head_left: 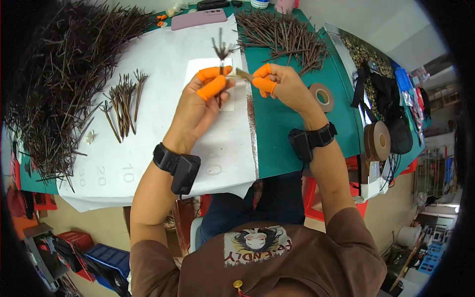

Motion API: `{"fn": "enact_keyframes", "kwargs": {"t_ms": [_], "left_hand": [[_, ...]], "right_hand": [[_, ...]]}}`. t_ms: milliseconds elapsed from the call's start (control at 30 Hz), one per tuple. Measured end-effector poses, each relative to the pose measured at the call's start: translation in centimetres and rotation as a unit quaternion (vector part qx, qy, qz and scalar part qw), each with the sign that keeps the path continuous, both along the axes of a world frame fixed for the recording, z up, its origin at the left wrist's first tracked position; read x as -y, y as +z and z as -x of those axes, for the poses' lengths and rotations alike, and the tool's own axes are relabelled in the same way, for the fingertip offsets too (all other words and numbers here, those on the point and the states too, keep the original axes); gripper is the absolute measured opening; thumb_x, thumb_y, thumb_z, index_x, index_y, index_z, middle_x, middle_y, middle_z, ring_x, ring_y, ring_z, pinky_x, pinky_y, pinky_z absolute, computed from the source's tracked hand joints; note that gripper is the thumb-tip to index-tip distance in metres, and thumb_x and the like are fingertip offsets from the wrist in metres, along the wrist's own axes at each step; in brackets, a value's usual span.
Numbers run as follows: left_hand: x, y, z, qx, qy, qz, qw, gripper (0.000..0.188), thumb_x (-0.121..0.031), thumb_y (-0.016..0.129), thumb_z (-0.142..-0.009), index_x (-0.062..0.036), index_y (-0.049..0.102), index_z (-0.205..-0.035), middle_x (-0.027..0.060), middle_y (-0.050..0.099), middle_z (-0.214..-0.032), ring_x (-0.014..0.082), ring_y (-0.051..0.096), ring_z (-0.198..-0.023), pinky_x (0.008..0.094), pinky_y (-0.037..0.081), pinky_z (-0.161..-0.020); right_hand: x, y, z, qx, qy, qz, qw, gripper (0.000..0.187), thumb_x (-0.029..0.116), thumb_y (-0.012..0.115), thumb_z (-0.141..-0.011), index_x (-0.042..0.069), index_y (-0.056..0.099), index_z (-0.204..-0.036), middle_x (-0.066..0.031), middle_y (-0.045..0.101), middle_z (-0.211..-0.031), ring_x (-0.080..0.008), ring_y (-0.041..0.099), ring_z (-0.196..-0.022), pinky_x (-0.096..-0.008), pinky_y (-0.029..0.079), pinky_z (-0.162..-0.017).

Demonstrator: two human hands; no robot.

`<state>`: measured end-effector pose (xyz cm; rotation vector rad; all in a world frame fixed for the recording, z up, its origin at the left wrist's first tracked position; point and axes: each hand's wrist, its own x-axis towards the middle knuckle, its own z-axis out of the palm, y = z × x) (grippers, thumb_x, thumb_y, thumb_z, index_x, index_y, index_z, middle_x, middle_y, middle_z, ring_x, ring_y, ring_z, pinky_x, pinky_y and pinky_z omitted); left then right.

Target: The person applies a white substance to a wooden stick and then wraps brown tape around the junction of the stick and a small branch. They repeat this process by picking up another branch and stick assembly to tape them together.

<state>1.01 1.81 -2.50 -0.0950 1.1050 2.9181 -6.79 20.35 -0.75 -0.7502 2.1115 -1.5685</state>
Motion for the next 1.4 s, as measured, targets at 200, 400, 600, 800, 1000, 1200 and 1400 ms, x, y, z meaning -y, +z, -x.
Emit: {"fn": "enact_keyframes", "kwargs": {"t_ms": [200, 400, 600, 800, 1000, 1200, 1400], "left_hand": [[-1.6, -0.1, -0.3, 0.04, -0.065, 0.013, 0.997, 0.015, -0.004, 0.05, -0.083, -0.003, 0.054, -0.097, 0.0107, 0.054, -0.1, 0.015, 0.052, -0.078, 0.0209, 0.043, -0.061], [-1.2, -0.1, -0.5, 0.04, -0.06, 0.005, 0.997, 0.016, -0.004, 0.051, -0.083, 0.0005, 0.053, -0.098, 0.0082, 0.055, -0.09, 0.0135, 0.052, -0.073, 0.0212, 0.043, -0.06], [-1.2, 0.0, -0.4, 0.011, -0.066, 0.013, 0.998, 0.016, -0.005, 0.05, -0.083, 0.0021, 0.053, -0.097, 0.0079, 0.055, -0.088, 0.0127, 0.051, -0.07, 0.0217, 0.043, -0.059], [-2.0, 1.0, -1.1, 0.009, -0.063, 0.008, 0.998, 0.015, -0.006, 0.05, -0.083, 0.0021, 0.053, -0.096, 0.0079, 0.055, -0.088, 0.0129, 0.051, -0.072, 0.0216, 0.044, -0.062], [-2.3, 1.6, -4.2, -0.004, -0.072, -0.037, 0.997, 0.016, -0.007, 0.051, -0.083, 0.002, 0.053, -0.096, 0.008, 0.054, -0.089, 0.0134, 0.051, -0.073, 0.0222, 0.044, -0.064], [-0.7, 2.0, -8.0, -0.031, -0.028, -0.075, 0.996, 0.018, -0.008, 0.051, -0.083, 0.0027, 0.053, -0.097, 0.0081, 0.053, -0.09, 0.0142, 0.05, -0.075, 0.0234, 0.044, -0.066], [2.0, 2.0, -8.7, -0.049, 0.014, -0.071, 0.996, 0.019, -0.009, 0.051, -0.084, 0.0033, 0.052, -0.098, 0.0087, 0.053, -0.092, 0.0145, 0.05, -0.078, 0.0235, 0.044, -0.069]], "right_hand": [[0.4, 0.2, -1.0, -0.003, -0.002, 0.058, 0.998, 0.013, 0.01, 0.057, -0.08, 0.0, 0.057, -0.088, 0.0002, 0.054, -0.063, -0.0047, 0.047, -0.054, -0.0185, 0.035, -0.047], [0.4, 0.6, -1.1, -0.016, 0.057, 0.067, 0.996, 0.014, 0.011, 0.056, -0.08, 0.001, 0.058, -0.089, -0.0023, 0.056, -0.065, -0.0063, 0.05, -0.057, -0.0198, 0.038, -0.05], [-2.2, 1.0, -0.1, -0.181, 0.011, 0.024, 0.983, 0.014, 0.013, 0.055, -0.08, 0.004, 0.059, -0.089, -0.0044, 0.059, -0.07, -0.0094, 0.052, -0.062, -0.024, 0.042, -0.055], [-9.0, 1.8, 0.0, -0.307, -0.221, -0.272, 0.885, 0.014, 0.016, 0.054, -0.078, 0.009, 0.062, -0.087, -0.004, 0.06, -0.08, -0.021, 0.056, -0.075, -0.0304, 0.044, -0.064], [-11.3, -0.5, 0.9, -0.404, -0.025, -0.317, 0.858, 0.014, 0.02, 0.056, -0.077, 0.013, 0.062, -0.087, -0.0033, 0.056, -0.093, -0.0249, 0.05, -0.086, -0.0355, 0.041, -0.073], [-15.8, -1.8, 2.8, -0.497, -0.223, -0.418, 0.727, 0.019, 0.024, 0.057, -0.076, 0.015, 0.062, -0.092, -0.006, 0.054, -0.105, -0.0286, 0.05, -0.091, -0.0386, 0.044, -0.071], [-16.0, 0.4, -3.5, -0.431, 0.02, -0.32, 0.843, 0.057, 0.038, 0.066, -0.066, 0.02, 0.047, -0.116, -0.0095, 0.04, -0.123, -0.0313, 0.039, -0.109, -0.0439, 0.032, -0.088]]}}
